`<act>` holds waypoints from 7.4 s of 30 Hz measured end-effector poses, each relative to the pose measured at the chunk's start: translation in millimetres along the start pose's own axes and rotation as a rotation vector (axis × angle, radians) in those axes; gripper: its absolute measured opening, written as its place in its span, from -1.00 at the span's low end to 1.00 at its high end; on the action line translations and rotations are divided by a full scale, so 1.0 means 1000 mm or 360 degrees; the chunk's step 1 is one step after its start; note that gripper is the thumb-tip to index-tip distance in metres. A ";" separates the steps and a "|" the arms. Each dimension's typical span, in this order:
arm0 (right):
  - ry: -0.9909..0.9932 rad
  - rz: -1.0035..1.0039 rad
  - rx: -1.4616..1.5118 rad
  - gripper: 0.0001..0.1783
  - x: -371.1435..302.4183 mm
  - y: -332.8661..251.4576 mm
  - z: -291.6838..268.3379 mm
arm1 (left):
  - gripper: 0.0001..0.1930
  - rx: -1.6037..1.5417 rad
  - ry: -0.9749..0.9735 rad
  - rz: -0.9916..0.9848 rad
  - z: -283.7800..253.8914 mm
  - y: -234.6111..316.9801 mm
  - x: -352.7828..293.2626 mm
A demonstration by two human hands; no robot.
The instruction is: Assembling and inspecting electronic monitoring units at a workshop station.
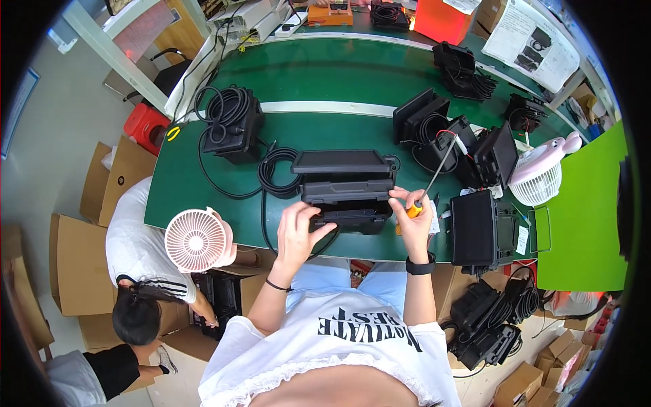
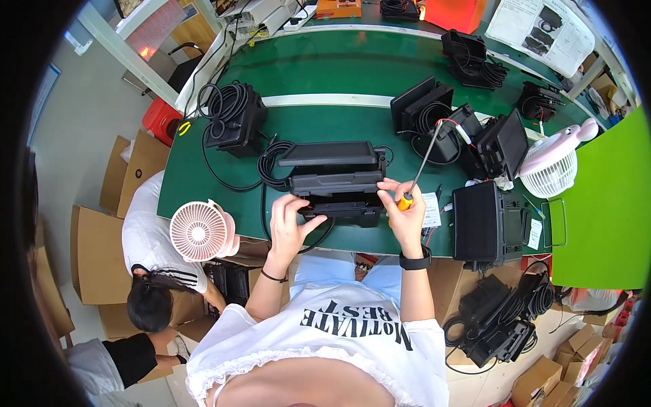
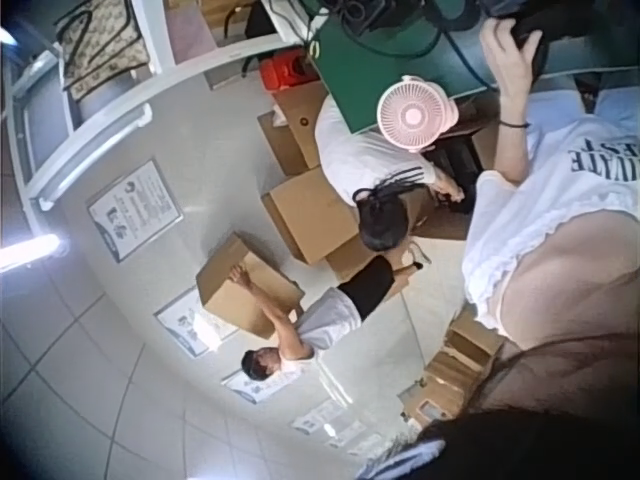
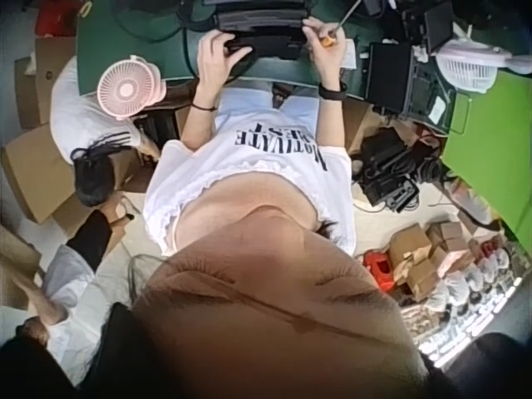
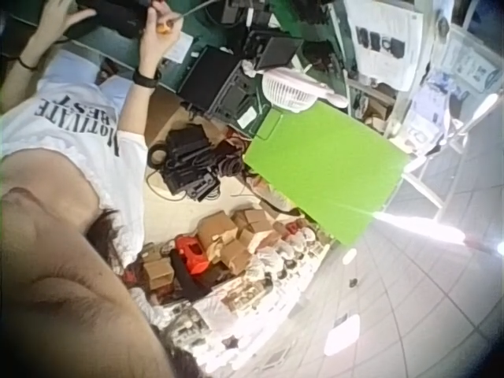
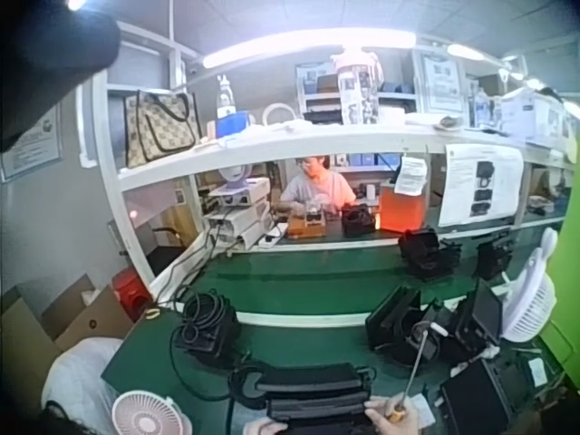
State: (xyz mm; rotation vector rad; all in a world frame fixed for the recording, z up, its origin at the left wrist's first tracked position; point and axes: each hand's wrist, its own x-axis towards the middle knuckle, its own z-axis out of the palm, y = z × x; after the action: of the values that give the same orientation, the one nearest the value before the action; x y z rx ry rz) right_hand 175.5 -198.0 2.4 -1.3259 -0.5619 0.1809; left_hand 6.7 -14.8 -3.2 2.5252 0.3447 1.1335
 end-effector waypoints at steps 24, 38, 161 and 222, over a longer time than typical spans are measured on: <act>0.0051 0.0067 0.0044 -0.74 -0.007 0.034 0.004 | -0.61 -0.0423 0.0039 -0.0572 0.017 -0.015 0.001; 0.0082 -0.0005 0.0004 -0.74 -0.012 0.033 0.006 | -0.85 -0.0811 0.0042 -0.0682 0.028 -0.028 0.012; -0.0388 0.0691 -0.0604 -0.52 -0.118 -0.040 0.008 | -0.79 0.0042 -0.0524 -0.0135 0.048 0.002 0.111; 0.0379 0.0424 0.0246 -0.70 -0.060 0.022 -0.003 | -0.73 -0.0301 -0.0028 0.1147 -0.010 0.010 -0.040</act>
State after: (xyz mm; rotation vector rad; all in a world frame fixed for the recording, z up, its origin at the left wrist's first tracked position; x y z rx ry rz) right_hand 130.2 -221.0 -36.0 -1.2469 -0.1653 0.2749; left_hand -26.0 -35.5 -19.4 2.5348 -0.7035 1.2897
